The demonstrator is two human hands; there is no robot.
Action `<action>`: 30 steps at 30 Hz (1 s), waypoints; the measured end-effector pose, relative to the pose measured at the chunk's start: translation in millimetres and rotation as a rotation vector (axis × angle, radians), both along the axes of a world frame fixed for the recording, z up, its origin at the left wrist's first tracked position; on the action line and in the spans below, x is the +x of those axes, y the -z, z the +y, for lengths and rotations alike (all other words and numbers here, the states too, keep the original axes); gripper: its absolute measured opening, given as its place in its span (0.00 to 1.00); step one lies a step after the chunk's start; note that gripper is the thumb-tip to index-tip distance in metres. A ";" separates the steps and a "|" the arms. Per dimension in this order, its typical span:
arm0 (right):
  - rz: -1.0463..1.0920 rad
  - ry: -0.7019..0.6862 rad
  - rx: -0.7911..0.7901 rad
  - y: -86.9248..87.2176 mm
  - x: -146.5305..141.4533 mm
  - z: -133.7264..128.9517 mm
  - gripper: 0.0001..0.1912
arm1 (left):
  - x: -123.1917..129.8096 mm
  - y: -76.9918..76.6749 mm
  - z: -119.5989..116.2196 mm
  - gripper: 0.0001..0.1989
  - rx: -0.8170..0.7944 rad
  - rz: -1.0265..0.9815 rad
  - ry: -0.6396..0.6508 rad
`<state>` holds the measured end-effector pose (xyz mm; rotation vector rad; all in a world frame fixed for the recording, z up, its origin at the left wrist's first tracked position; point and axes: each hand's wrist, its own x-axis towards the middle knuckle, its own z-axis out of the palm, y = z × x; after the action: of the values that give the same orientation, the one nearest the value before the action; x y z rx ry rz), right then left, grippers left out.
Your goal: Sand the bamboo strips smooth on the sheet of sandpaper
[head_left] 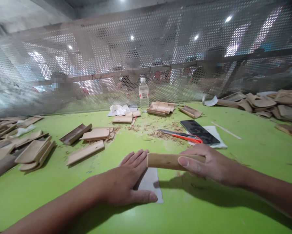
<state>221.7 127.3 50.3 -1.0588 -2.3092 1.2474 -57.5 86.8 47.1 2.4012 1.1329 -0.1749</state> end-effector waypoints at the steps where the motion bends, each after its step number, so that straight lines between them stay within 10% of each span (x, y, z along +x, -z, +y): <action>1: -0.005 -0.021 0.013 1.1 0.5 0.8 0.28 | 0.1 0.1 0.2 0.51 -0.003 0.009 -0.003; 9: -0.117 -0.222 0.200 10.4 -3.7 -0.8 0.23 | -1.7 2.5 0.1 0.53 -0.025 0.037 -0.014; 30: -0.192 -0.160 0.173 15.2 -0.4 3.5 0.25 | -0.2 1.3 -0.3 0.54 -0.028 0.065 -0.024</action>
<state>221.3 130.8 35.1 -0.9881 -2.6384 1.0149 -57.7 86.5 45.8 2.3722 1.1797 -0.2605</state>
